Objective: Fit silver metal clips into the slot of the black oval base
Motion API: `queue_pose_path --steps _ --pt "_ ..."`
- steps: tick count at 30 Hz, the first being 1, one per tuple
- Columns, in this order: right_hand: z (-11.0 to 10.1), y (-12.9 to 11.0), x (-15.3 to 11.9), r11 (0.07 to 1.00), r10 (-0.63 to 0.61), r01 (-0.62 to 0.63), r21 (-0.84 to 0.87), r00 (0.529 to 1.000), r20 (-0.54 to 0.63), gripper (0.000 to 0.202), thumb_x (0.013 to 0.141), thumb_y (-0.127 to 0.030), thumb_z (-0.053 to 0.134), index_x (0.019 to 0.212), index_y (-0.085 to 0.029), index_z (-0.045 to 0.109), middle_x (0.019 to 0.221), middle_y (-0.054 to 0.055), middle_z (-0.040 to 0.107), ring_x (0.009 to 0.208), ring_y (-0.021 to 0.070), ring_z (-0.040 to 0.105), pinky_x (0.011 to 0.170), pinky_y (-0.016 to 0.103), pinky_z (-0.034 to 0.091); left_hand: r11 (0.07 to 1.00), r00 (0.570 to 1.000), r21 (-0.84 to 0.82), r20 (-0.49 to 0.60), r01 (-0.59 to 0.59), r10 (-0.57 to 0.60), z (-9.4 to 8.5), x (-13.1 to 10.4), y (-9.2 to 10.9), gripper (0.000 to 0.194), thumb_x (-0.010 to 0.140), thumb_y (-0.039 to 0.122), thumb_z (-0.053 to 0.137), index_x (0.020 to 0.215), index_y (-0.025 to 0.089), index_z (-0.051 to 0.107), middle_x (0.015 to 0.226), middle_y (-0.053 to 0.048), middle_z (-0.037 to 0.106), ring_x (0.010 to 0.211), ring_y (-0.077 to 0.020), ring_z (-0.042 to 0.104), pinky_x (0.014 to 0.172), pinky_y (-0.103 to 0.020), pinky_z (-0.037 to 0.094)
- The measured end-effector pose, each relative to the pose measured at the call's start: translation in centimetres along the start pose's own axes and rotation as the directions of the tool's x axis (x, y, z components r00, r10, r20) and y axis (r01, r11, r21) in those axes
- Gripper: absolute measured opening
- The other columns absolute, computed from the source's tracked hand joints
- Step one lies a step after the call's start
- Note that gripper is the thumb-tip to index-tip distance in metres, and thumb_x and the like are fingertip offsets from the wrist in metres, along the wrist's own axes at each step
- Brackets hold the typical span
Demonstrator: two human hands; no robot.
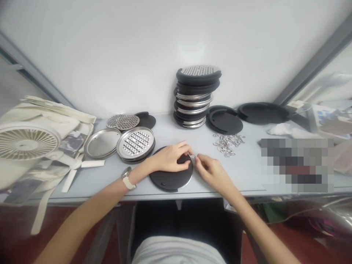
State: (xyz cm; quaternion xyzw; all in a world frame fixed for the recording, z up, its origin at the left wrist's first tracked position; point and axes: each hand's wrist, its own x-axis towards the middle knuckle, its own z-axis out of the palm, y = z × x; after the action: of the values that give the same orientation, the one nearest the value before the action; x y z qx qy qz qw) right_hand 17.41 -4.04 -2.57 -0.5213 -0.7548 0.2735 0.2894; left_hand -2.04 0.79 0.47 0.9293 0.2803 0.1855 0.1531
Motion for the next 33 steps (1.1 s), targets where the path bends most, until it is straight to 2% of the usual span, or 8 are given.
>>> queue_pose_path --steps 4,8,11,15,21,26,33 --pt "0.11 -0.05 0.15 1.000 0.000 0.000 -0.012 1.000 -0.018 0.035 0.096 -0.039 0.034 0.065 -0.022 0.035 0.056 -0.005 0.038 0.052 0.0123 0.039 0.053 0.025 0.032 0.993 1.000 0.118 -0.001 0.006 -0.006 -0.03 -0.16 0.52 0.027 0.083 0.029 0.051 0.106 0.018 0.043 0.102 -0.006 0.056 0.069 -0.0158 0.058 0.057 -0.028 0.042" --pt "0.24 -0.10 0.20 0.997 -0.025 0.023 -0.069 0.999 -0.020 0.033 0.096 -0.037 0.035 0.067 -0.022 0.037 0.057 -0.004 0.044 0.053 0.0133 0.043 0.054 0.025 0.033 0.996 1.000 0.086 0.009 -0.003 0.002 0.08 -0.20 0.43 0.042 0.082 0.027 0.048 0.119 0.016 0.032 0.094 -0.004 0.059 0.069 -0.0180 0.061 0.058 -0.029 0.044" --pt "0.23 -0.10 0.16 0.993 -0.048 0.047 -0.109 0.999 -0.011 0.031 0.097 -0.035 0.035 0.069 -0.022 0.039 0.059 -0.002 0.047 0.055 0.0149 0.047 0.055 0.026 0.034 0.996 0.999 0.082 0.020 -0.026 0.025 0.20 -0.19 0.38 0.045 0.082 0.026 0.047 0.122 0.015 0.028 0.097 -0.005 0.060 0.068 -0.0184 0.062 0.056 -0.029 0.044" --pt "0.06 -0.17 0.08 0.985 -0.099 0.101 -0.137 0.995 0.026 0.032 0.097 -0.033 0.034 0.068 -0.022 0.041 0.060 -0.001 0.047 0.059 0.0168 0.050 0.058 0.027 0.036 0.995 0.999 0.093 0.034 -0.038 0.035 0.31 -0.19 0.49 0.043 0.083 0.027 0.048 0.120 0.017 0.030 0.100 -0.005 0.060 0.069 -0.0187 0.063 0.057 -0.029 0.044" --pt "-0.08 -0.03 -0.01 0.985 -0.125 0.131 -0.114 0.990 0.060 0.031 0.097 -0.031 0.035 0.069 -0.022 0.045 0.061 0.000 0.050 0.062 0.0176 0.051 0.062 0.028 0.038 0.995 0.998 0.081 -0.005 -0.062 0.062 0.28 -0.20 0.53 0.040 0.083 0.027 0.051 0.118 0.016 0.036 0.111 -0.008 0.057 0.080 -0.0192 0.063 0.061 -0.029 0.046" --pt "-0.03 0.16 -0.01 0.985 -0.122 0.129 -0.115 0.990 0.067 0.027 0.094 -0.028 0.037 0.069 -0.022 0.045 0.061 0.000 0.050 0.062 0.0176 0.049 0.061 0.029 0.037 0.988 0.998 0.148 0.035 -0.053 0.048 0.01 -0.15 0.74 0.023 0.085 0.030 0.049 0.105 0.017 0.046 0.107 -0.007 0.055 0.072 -0.0170 0.061 0.055 -0.028 0.043" --pt "-0.01 -0.02 -0.03 0.986 -0.110 0.115 -0.120 0.993 0.046 0.028 0.093 -0.027 0.039 0.065 -0.023 0.038 0.058 -0.001 0.045 0.062 0.0175 0.049 0.058 0.028 0.037 0.980 0.999 0.197 0.015 -0.036 0.034 -0.04 -0.13 0.83 0.022 0.085 0.033 0.050 0.100 0.016 0.049 0.105 -0.008 0.053 0.072 -0.0173 0.059 0.053 -0.028 0.041"
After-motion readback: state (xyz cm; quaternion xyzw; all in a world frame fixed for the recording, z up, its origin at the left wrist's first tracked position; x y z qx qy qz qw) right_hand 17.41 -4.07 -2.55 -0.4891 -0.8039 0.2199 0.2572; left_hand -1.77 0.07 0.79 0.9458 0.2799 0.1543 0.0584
